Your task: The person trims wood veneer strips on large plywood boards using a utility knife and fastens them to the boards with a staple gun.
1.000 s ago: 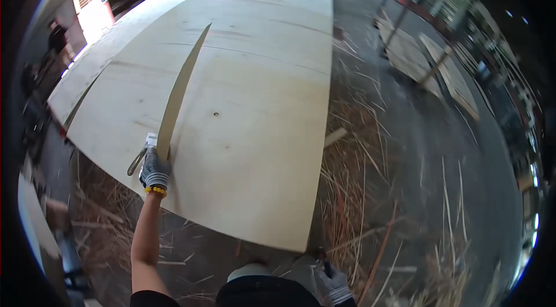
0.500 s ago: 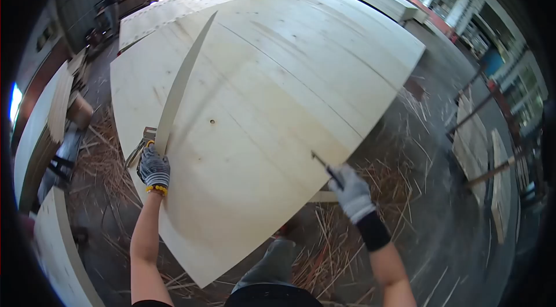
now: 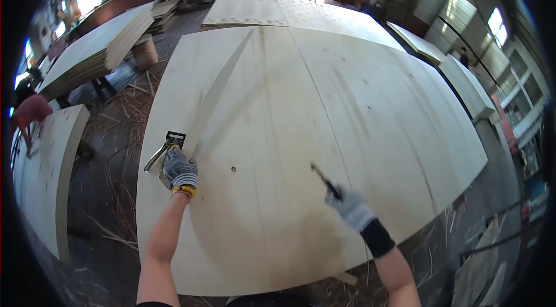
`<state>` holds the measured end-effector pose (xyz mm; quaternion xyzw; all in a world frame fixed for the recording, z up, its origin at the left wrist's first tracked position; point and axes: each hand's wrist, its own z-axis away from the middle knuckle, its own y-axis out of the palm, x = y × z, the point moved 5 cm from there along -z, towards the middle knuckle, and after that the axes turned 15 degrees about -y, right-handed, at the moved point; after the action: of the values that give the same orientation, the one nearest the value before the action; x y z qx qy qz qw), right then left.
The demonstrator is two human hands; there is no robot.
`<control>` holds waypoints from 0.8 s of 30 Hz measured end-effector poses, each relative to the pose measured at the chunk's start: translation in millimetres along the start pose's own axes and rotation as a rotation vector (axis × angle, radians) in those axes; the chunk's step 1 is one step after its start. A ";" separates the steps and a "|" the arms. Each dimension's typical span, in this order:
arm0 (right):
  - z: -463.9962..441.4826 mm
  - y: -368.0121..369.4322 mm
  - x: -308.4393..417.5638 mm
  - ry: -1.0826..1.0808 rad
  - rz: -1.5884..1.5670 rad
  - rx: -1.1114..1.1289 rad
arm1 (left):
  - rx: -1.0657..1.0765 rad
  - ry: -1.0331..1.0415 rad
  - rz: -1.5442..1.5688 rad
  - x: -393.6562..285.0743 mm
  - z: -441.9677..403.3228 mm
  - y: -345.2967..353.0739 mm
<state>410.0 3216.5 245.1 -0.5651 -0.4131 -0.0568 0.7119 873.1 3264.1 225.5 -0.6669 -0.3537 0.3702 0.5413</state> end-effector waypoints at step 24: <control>-597.1 -34.2 -78.7 0.272 -0.219 -0.014 | -0.089 -0.086 -0.044 -2.2 -12.2 35.7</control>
<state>652.9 2665.6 207.7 -0.5086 -0.3718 -0.2126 0.7469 885.3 3250.8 192.4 -0.6660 -0.4073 0.3705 0.5033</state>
